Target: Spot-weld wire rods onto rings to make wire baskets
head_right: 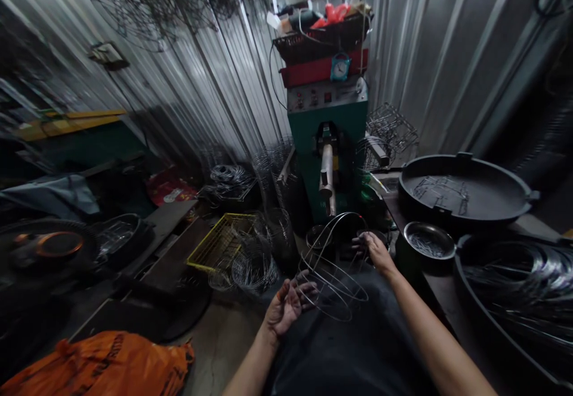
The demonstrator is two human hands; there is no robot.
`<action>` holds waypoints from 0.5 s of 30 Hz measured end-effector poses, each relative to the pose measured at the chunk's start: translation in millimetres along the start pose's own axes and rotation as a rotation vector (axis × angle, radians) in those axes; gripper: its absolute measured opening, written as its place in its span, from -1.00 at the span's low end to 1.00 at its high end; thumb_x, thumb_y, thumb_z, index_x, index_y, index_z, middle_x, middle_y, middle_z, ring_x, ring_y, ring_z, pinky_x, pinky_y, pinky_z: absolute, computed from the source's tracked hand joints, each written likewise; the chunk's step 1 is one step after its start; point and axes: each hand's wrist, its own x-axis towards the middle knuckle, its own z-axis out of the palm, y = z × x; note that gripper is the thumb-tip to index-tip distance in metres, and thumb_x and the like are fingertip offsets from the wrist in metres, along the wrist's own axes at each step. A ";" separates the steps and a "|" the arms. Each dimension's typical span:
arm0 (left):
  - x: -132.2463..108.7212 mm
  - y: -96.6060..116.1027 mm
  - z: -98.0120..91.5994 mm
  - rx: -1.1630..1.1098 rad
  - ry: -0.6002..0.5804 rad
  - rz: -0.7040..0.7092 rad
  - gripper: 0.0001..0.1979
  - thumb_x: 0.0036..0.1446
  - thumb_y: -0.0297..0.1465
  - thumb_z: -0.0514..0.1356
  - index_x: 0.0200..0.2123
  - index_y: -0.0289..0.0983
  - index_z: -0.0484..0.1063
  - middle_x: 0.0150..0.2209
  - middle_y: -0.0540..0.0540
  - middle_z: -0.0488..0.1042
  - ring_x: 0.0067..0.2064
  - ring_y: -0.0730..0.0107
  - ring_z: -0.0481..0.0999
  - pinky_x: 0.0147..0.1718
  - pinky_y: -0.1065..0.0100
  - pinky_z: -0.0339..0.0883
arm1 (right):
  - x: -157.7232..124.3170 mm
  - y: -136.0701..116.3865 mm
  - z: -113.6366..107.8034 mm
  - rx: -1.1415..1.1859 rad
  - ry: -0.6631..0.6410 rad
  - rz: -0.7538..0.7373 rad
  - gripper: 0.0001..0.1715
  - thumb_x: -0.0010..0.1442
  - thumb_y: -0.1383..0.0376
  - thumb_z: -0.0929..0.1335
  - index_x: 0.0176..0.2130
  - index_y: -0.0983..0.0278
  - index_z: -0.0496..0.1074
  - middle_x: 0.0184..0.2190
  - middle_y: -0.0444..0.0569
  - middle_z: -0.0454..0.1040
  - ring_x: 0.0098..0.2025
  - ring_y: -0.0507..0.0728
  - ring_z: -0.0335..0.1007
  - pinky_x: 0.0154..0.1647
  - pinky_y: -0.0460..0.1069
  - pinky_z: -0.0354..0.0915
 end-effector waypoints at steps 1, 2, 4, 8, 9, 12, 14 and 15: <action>-0.9 -1.6 5.8 -0.032 0.008 0.002 -0.51 -0.06 -0.19 0.18 -0.09 -0.34 0.32 -0.19 -0.28 0.44 -0.15 0.15 0.43 -0.18 0.15 0.25 | -0.7 1.4 -1.1 0.018 0.002 0.011 -0.72 0.05 0.06 0.23 -0.35 0.22 0.23 -0.35 -0.05 0.47 -0.38 0.11 0.43 -0.48 -0.06 0.30; -1.8 -3.6 10.9 -0.057 0.037 0.003 -0.55 -0.06 -0.22 0.19 -0.11 -0.33 0.33 -0.20 -0.25 0.45 -0.17 0.17 0.44 -0.17 0.15 0.26 | -1.1 3.2 -2.3 0.029 0.006 0.025 -0.72 0.05 0.07 0.23 -0.35 0.23 0.23 -0.36 -0.05 0.47 -0.38 0.11 0.43 -0.48 -0.06 0.30; -3.6 -8.6 19.5 -0.094 0.162 0.017 -0.68 -0.05 -0.31 0.20 -0.19 -0.33 0.37 -0.24 -0.20 0.47 -0.24 0.26 0.47 -0.20 0.20 0.28 | -0.6 8.3 -3.9 0.041 0.019 0.056 -0.73 0.05 0.08 0.24 -0.35 0.23 0.23 -0.38 -0.05 0.47 -0.40 0.10 0.43 -0.49 -0.07 0.29; -5.5 -16.8 32.4 -0.133 0.489 0.032 -0.91 -0.02 -0.46 0.19 -0.42 -0.38 0.40 -0.36 -0.14 0.49 -0.38 0.41 0.47 -0.29 0.34 0.34 | 5.8 23.9 -2.0 0.055 0.034 0.096 -0.73 0.06 0.10 0.24 -0.33 0.24 0.23 -0.38 -0.04 0.46 -0.42 0.08 0.43 -0.50 -0.08 0.28; -6.0 -17.3 34.1 -0.143 0.542 0.025 -0.92 -0.02 -0.46 0.18 -0.44 -0.39 0.39 -0.38 -0.13 0.49 -0.39 0.42 0.47 -0.31 0.36 0.34 | 7.6 28.4 -0.2 0.056 0.040 0.100 -0.73 0.06 0.09 0.24 -0.33 0.25 0.22 -0.38 -0.04 0.46 -0.42 0.08 0.43 -0.50 -0.08 0.28; -7.9 -14.7 34.5 -0.173 0.607 0.014 -0.93 0.00 -0.48 0.16 -0.40 -0.38 0.41 -0.44 -0.09 0.48 -0.40 0.44 0.48 -0.33 0.39 0.36 | 11.0 40.6 7.4 0.057 0.048 0.096 -0.70 0.06 0.06 0.23 -0.35 0.25 0.22 -0.37 -0.02 0.46 -0.41 0.09 0.43 -0.47 -0.06 0.30; -8.6 -11.4 32.0 -0.181 0.596 0.032 -0.89 -0.01 -0.52 0.17 -0.34 -0.32 0.40 -0.51 -0.02 0.45 -0.46 0.47 0.47 -0.34 0.36 0.37 | 11.6 46.1 11.4 0.026 0.007 0.075 -0.67 0.08 0.03 0.20 -0.33 0.24 0.24 -0.34 -0.01 0.46 -0.37 0.10 0.43 -0.43 -0.03 0.31; -8.4 -10.0 30.3 -0.181 0.577 0.041 -0.85 -0.03 -0.54 0.18 -0.32 -0.29 0.39 -0.54 0.02 0.43 -0.50 0.49 0.45 -0.35 0.35 0.37 | 12.0 47.7 11.6 -0.030 -0.028 0.058 -0.65 0.09 0.03 0.18 -0.31 0.24 0.27 -0.31 0.00 0.46 -0.34 0.11 0.42 -0.39 -0.01 0.32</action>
